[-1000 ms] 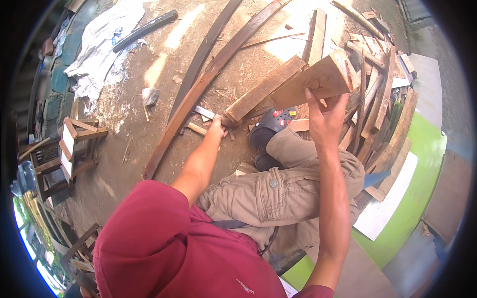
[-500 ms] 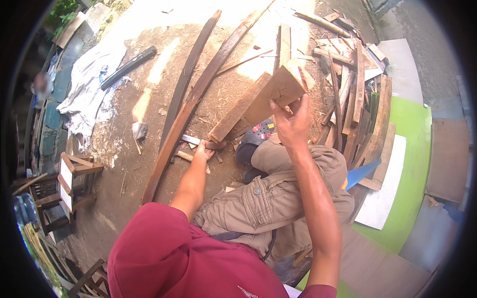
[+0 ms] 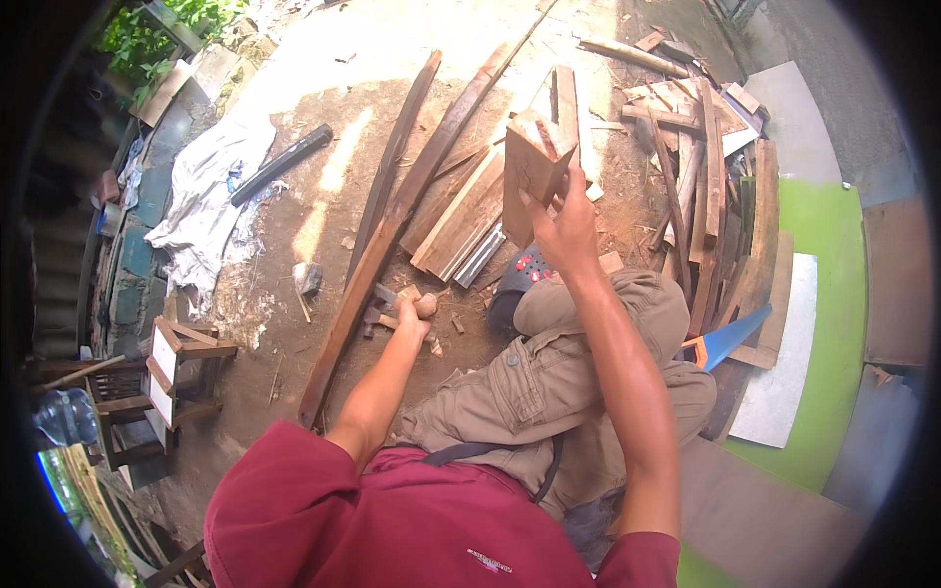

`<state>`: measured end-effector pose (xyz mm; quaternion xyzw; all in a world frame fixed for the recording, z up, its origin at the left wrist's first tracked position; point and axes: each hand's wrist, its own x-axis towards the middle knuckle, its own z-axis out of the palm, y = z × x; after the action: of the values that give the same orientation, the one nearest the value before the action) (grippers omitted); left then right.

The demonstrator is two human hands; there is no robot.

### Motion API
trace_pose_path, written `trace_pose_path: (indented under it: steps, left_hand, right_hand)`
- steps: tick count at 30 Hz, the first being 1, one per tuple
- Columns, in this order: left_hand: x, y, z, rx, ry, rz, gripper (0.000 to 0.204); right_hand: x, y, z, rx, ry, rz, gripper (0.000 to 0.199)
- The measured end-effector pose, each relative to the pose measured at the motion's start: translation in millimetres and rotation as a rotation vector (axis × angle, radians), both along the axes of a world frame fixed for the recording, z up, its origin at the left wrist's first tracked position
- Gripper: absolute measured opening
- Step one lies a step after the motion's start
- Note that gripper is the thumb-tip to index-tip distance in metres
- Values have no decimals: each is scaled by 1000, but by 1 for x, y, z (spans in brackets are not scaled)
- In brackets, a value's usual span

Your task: The person sits on the ground and sharpens a long metal blade using a sharpening stone, then uses a hammer to tap the blade. The person handles wood pieces and metal bars while working in an outdoor area.

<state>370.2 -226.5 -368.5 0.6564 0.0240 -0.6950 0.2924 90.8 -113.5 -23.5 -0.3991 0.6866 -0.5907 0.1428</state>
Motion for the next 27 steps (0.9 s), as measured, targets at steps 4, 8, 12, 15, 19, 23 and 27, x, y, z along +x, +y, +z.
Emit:
trace_pose_path:
  steps: [4, 8, 12, 15, 19, 23, 27]
  left_hand:
    - [3, -9, 84, 5, 207, 205, 15]
    - [-19, 19, 189, 85, 394, 97, 7]
    - [-52, 44, 279, -66, 603, -138, 9]
    - [-75, 36, 333, -172, 718, -306, 9]
    - [-90, 28, 396, -426, 739, -327, 7]
    - [-74, 17, 444, -481, 869, -322, 6]
    - [-51, 30, 481, -583, 1000, -450, 14]
  right_hand:
    - [-7, 1, 4, -81, -40, -66, 48]
    - [-17, 3, 9, -159, -52, -172, 49]
    - [-25, 12, 23, -212, 58, -256, 48]
    - [-30, 26, 42, -299, 148, -261, 45]
    - [-38, 58, 66, -379, 212, -362, 45]
    - [-52, 111, 70, -508, 175, -408, 47]
    - [-79, 162, 40, -422, 131, -372, 47]
